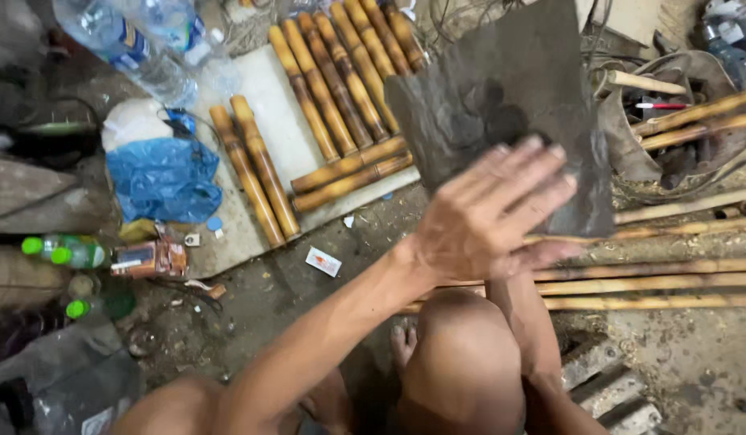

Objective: The person peels the ends of bamboo rods using a knife. They first sand the bundle with a cloth before using the knife to shave the ends of several rods held together.

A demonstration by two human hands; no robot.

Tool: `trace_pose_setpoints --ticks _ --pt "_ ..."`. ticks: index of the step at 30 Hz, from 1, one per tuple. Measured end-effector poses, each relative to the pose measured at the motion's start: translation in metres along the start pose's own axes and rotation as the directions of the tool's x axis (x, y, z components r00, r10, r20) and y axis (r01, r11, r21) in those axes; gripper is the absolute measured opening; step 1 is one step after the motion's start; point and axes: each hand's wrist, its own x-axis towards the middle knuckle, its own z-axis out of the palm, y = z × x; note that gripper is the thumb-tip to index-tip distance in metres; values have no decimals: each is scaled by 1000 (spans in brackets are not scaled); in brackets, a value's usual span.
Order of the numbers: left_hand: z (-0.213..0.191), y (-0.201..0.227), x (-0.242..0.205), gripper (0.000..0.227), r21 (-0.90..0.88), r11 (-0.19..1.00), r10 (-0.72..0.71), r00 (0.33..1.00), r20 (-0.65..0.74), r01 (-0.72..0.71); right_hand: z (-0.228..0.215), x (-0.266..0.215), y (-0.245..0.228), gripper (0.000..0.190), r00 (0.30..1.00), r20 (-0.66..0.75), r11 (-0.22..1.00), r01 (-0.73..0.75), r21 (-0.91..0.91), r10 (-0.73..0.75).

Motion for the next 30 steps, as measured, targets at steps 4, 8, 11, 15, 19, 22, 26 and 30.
trace_pose_setpoints --ticks 4,8,11,15,19,22,26,30 --pt "-25 -9 19 90 832 554 -608 666 433 -36 1 -17 11 66 1000 31 999 -2 37 0" --pt "-12 -16 -10 68 487 826 -446 857 257 284 -1 -27 41 66 996 84 996 -1 89 -6" --pt "-10 -15 -7 61 327 897 -357 923 144 296 -2 -19 77 66 989 149 991 -14 133 -6" --pt "-13 -13 -3 56 284 902 -359 931 69 327 -9 -21 136 66 980 198 984 -28 176 -8" --pt "-36 -9 32 63 36 809 -586 810 -41 587 64 -27 173 56 991 -35 971 120 -207 -130" --pt "-56 -13 75 88 160 523 -851 523 47 837 88 -26 143 53 853 -257 642 113 -758 -453" --pt "-31 -50 69 96 325 529 -849 496 184 784 51 -2 65 65 938 14 718 274 -639 -346" --pt "-46 -54 64 24 168 337 -887 253 385 926 48 8 39 46 937 -15 724 258 -639 -348"
